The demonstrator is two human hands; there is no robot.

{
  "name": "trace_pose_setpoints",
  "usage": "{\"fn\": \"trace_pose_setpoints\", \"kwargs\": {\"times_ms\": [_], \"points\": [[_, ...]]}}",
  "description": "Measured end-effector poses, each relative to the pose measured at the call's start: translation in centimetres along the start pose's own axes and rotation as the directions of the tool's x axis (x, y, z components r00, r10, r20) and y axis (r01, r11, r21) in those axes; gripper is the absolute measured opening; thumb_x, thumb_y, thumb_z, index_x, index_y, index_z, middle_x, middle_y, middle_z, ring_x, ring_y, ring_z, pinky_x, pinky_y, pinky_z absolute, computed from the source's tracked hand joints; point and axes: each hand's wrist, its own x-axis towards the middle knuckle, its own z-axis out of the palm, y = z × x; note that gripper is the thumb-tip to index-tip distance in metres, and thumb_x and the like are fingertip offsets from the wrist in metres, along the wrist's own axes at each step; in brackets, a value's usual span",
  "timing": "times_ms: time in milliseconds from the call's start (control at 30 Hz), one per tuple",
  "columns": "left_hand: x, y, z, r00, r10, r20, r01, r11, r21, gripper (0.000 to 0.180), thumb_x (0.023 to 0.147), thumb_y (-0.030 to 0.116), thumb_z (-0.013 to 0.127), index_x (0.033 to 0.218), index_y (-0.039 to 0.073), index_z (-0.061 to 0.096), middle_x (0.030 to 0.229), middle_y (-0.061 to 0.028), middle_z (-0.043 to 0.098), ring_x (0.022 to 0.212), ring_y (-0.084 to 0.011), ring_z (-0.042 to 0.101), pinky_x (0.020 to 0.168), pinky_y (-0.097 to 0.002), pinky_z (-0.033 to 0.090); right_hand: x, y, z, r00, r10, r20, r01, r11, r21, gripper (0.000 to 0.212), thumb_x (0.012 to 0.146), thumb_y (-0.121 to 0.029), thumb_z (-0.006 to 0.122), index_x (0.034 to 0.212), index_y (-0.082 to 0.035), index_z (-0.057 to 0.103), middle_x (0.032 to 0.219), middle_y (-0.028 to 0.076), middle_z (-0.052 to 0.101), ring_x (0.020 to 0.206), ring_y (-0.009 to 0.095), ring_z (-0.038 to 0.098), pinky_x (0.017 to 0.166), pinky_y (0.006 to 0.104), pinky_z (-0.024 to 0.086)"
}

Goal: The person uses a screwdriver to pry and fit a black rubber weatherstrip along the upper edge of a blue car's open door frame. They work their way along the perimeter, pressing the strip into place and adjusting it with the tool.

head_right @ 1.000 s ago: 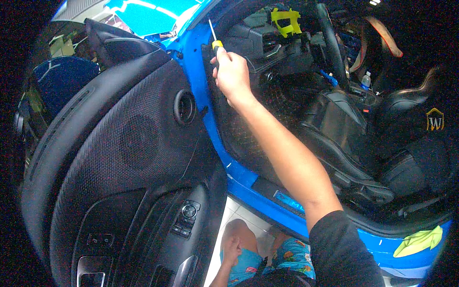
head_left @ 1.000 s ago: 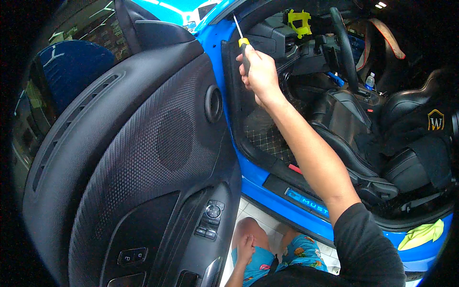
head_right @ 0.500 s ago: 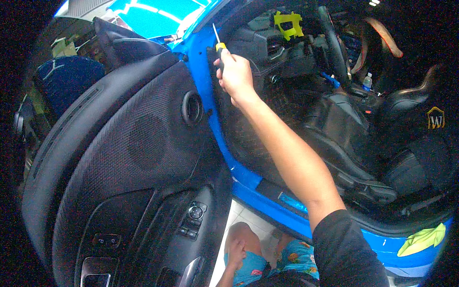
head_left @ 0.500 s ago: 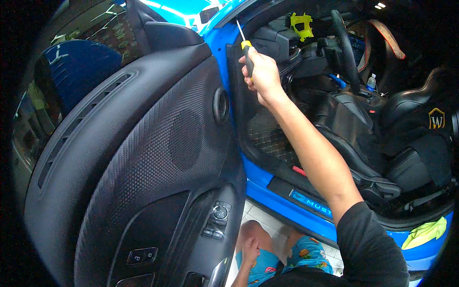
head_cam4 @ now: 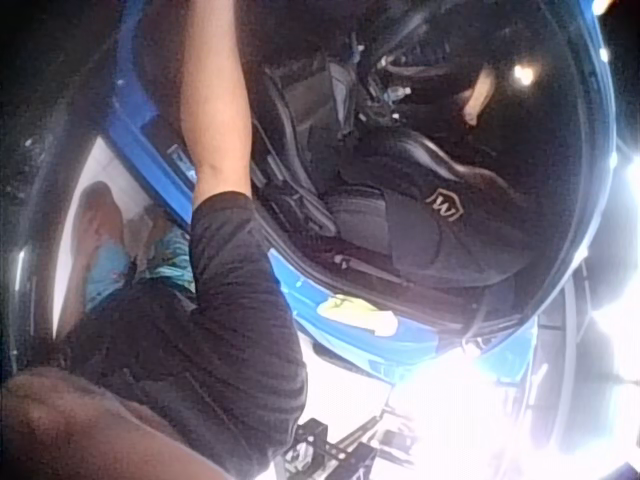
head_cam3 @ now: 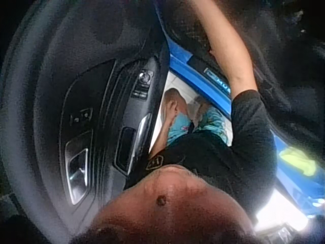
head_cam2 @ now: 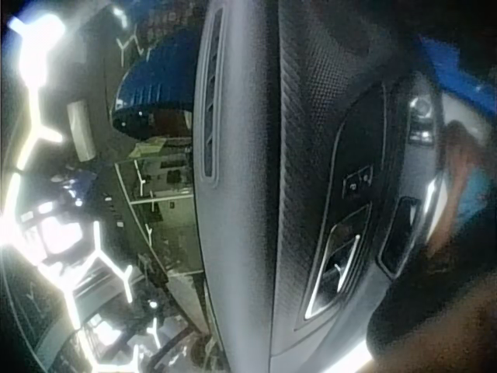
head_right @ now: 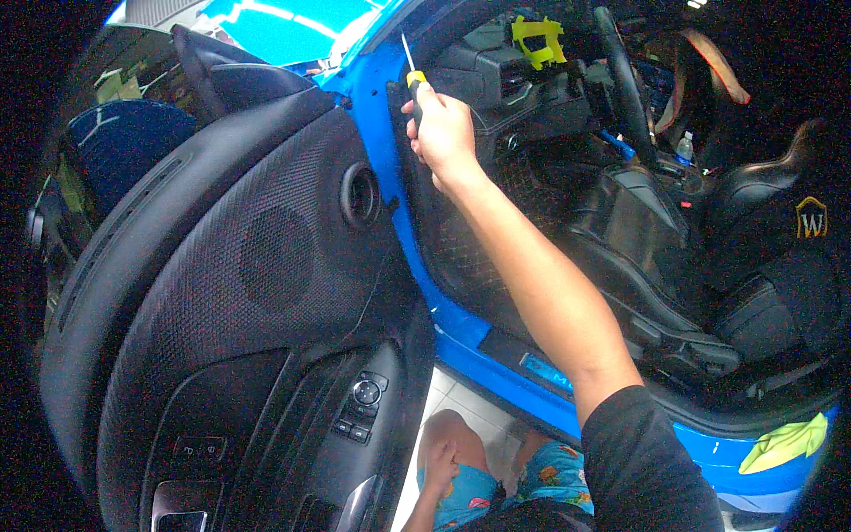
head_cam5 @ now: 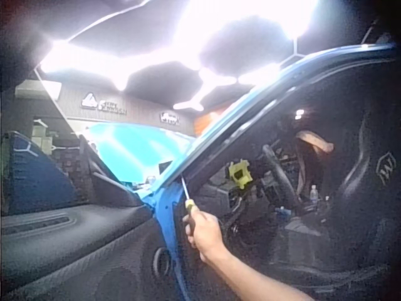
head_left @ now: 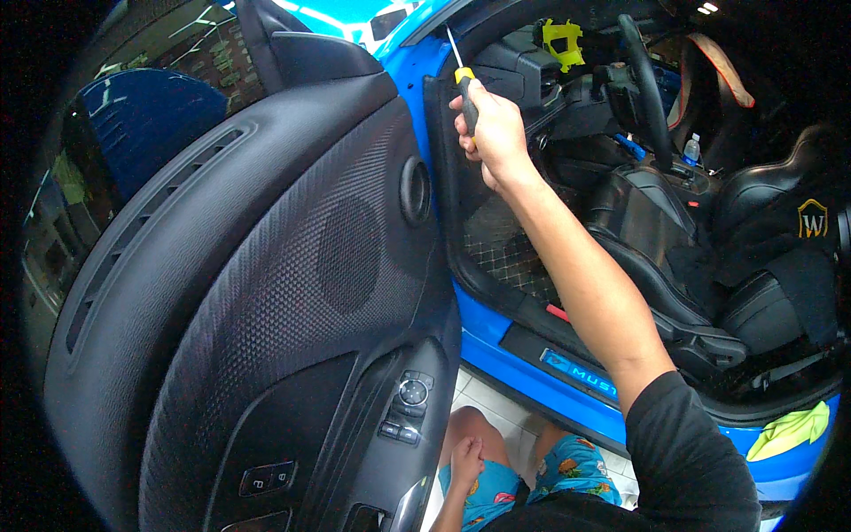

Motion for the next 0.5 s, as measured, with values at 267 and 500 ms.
{"fn": "trace_pose_setpoints", "kwargs": {"times_ms": [267, 500], "points": [[0.4, -1.1, -0.4, 0.909, 0.408, 0.087, -0.414, 0.856, 0.310, 0.023, 0.102, 0.023, 0.060, 0.091, 0.004, 0.062, 0.066, -0.0021, 0.053, 0.048, -0.0088, 0.048, 0.040, -0.0255, 0.036, 0.0, 0.1, 0.4, 1.000, -0.016, -0.019, 0.015, 1.000, -0.017, 0.039, 0.105, -0.042, 0.050, 0.093, -0.006, 0.062, 0.066, -0.001, 0.053, 0.046, 0.006, 0.044, 0.041, 0.0224, 0.033], [0.0, 0.1, -0.5, 0.999, -0.019, 0.029, 0.018, 1.000, 0.011, 0.022, 0.102, 0.023, 0.061, 0.094, 0.003, 0.063, 0.067, -0.0031, 0.053, 0.046, -0.0091, 0.047, 0.039, -0.0253, 0.036, -0.3, -0.7, 0.6, 0.998, 0.017, -0.055, -0.020, 0.998, -0.058, 0.036, 0.104, -0.039, 0.051, 0.095, -0.006, 0.061, 0.068, 0.000, 0.053, 0.048, 0.008, 0.045, 0.042, 0.0222, 0.033]]}}
